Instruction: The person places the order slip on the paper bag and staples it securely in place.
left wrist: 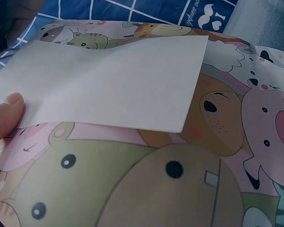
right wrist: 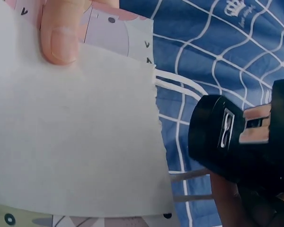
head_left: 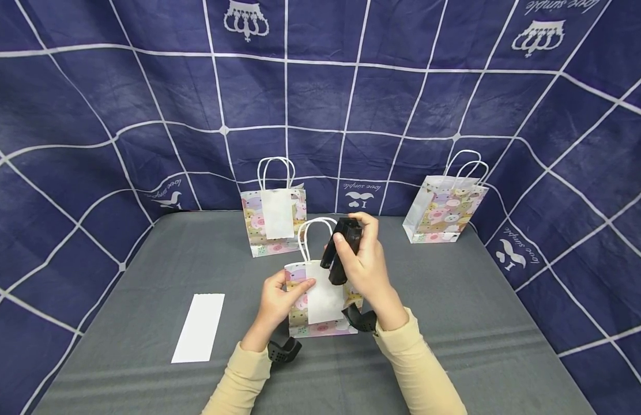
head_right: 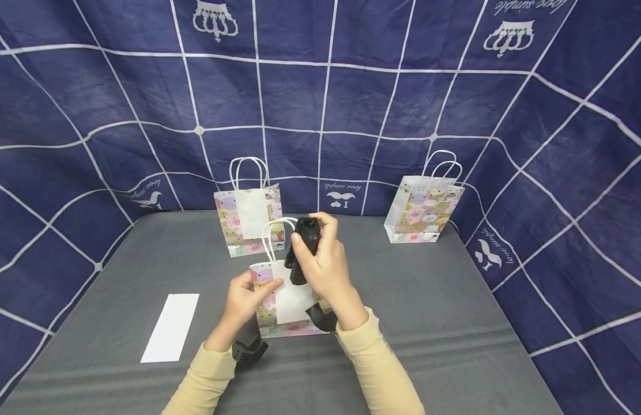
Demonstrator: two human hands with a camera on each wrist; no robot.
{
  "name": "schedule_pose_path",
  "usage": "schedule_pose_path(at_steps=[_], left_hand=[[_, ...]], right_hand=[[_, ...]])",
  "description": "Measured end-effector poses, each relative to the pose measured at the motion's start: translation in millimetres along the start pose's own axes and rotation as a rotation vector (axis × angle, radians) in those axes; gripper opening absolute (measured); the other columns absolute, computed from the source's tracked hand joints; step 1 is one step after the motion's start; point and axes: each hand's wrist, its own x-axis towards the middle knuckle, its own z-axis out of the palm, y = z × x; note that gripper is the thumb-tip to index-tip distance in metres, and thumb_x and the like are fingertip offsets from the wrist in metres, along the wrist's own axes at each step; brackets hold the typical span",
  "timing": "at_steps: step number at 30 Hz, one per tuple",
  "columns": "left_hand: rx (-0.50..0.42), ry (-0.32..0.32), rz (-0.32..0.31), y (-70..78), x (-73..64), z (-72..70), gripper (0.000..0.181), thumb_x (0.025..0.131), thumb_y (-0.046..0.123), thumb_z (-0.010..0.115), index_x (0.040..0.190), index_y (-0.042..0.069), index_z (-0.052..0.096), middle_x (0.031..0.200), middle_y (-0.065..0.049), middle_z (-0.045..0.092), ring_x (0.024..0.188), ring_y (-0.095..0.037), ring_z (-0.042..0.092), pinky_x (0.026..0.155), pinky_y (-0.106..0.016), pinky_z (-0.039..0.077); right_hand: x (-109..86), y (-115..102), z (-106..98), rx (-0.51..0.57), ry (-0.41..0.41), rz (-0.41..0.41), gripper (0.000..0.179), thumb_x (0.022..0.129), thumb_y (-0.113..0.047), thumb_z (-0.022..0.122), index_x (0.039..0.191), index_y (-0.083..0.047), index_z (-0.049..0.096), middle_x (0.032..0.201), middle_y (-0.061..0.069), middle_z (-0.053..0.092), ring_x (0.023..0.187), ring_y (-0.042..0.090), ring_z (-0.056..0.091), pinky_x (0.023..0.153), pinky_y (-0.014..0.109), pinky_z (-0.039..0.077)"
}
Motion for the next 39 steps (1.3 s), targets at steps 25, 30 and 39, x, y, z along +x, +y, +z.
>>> schedule_pose_path(at_steps=[25,30,39], left_hand=[[-0.076,-0.043,0.03,-4.9,1.4,-0.3,0.013,0.073,-0.006,0.076,0.073,-0.007,0.063,0.073,-0.019,0.067,0.063,-0.007,0.059,0.054,-0.02,0.049],[-0.09,-0.046,0.029,-5.4,2.2,-0.3,0.012,0.073,-0.005,0.076,0.076,-0.007,0.064,0.077,-0.02,0.067,0.066,-0.007,0.06,0.057,-0.021,0.05],[-0.089,-0.042,0.029,-5.1,1.6,0.0,0.016,0.073,-0.005,0.076,0.07,-0.006,0.061,0.075,-0.019,0.066,0.065,-0.007,0.058,0.057,-0.02,0.048]], right_hand=[[1.6,8,25,-0.46,0.047,-0.138,0.051,0.093,-0.037,0.049,0.127,-0.005,0.029,0.079,0.013,0.061,0.052,0.025,0.054,0.047,0.038,0.044],[2.4,9,28,-0.491,0.023,-0.116,0.05,0.091,-0.033,0.054,0.126,-0.006,0.031,0.078,0.016,0.062,0.057,0.03,0.057,0.05,0.042,0.045],[0.7,14,30,-0.466,0.068,-0.123,0.048,0.09,-0.032,0.053,0.126,-0.006,0.033,0.074,0.015,0.061,0.053,0.027,0.053,0.048,0.04,0.043]])
